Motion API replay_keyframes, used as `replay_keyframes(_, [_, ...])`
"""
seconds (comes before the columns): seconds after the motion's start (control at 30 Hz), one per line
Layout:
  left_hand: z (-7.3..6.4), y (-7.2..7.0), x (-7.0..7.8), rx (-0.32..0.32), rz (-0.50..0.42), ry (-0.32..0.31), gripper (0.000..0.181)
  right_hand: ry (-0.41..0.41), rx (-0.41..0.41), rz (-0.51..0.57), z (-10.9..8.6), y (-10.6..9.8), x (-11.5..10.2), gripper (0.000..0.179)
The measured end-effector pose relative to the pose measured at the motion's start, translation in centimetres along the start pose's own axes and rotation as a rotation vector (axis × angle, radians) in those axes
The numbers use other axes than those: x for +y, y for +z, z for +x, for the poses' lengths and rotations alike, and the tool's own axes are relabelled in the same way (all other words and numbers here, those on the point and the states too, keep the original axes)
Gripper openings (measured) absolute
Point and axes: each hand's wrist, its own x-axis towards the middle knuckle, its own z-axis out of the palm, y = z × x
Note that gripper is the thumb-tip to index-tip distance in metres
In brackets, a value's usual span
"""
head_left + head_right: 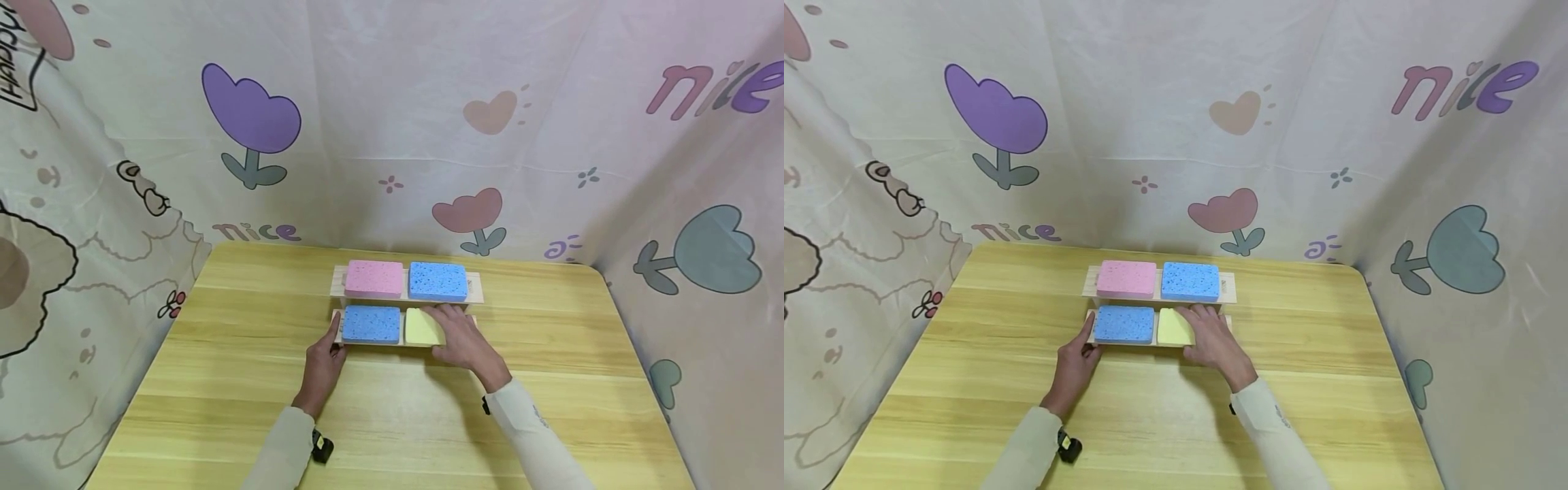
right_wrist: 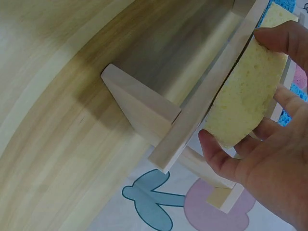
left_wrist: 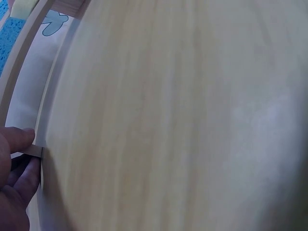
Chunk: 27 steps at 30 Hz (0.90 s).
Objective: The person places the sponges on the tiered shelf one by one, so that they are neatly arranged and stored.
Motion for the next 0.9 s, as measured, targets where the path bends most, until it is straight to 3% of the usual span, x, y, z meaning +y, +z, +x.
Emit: replay_keyframes(0.9, [0.0,0.12,-0.15,0.011,-0.006,-0.004,0.08,0.043,-0.075,-0.003,0.67,-0.37,0.17,0.079])
